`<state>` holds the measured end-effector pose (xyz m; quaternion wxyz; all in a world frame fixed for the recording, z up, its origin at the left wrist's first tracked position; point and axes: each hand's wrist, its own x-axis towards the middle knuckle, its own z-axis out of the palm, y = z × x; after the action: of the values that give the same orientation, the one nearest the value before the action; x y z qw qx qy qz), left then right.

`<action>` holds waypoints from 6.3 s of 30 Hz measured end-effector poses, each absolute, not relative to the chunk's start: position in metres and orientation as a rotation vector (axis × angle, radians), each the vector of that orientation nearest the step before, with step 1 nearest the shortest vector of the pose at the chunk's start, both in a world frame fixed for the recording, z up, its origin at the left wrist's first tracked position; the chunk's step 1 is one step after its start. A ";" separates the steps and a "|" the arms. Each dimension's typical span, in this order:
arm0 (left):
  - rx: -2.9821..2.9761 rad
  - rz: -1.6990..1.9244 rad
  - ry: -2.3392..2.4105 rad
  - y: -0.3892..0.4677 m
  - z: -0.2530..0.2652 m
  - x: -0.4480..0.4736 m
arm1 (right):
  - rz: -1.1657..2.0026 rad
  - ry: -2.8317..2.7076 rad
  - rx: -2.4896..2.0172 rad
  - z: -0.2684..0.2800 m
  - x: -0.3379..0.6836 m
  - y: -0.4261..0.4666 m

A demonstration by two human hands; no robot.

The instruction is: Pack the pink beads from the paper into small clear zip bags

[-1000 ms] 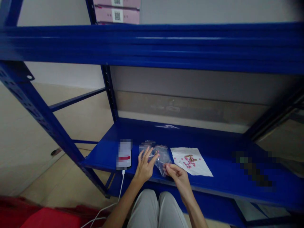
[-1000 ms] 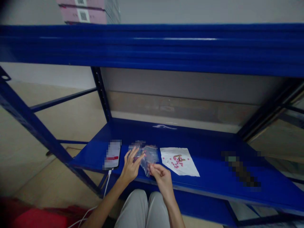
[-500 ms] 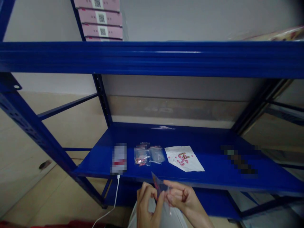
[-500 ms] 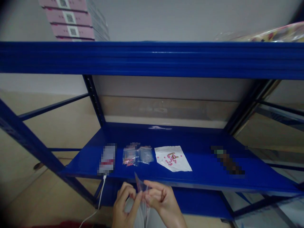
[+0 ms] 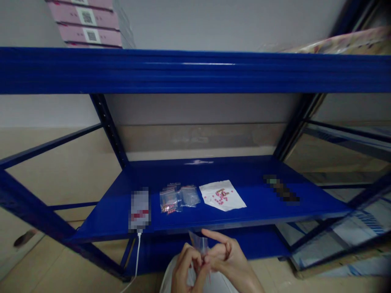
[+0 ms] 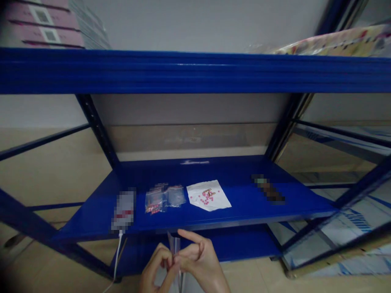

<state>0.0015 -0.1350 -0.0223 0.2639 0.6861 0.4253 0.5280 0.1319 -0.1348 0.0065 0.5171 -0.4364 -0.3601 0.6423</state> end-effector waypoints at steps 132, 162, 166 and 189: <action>2.187 0.908 1.372 0.028 -0.049 0.127 | 0.496 -0.681 -1.403 -0.064 0.273 -0.011; 2.139 0.970 1.406 0.028 -0.046 0.125 | 0.481 -0.617 -1.304 -0.059 0.269 -0.015; 2.164 0.951 1.340 0.027 -0.048 0.126 | 0.482 -0.621 -1.297 -0.058 0.269 -0.017; 2.083 1.050 1.320 0.031 -0.054 0.124 | 0.499 -0.624 -1.332 -0.065 0.274 -0.013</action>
<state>0.1237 0.0308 -0.0540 0.2287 0.7566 0.4795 0.3813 0.2743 -0.0129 -0.0652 0.7133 -0.6010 -0.2815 0.2254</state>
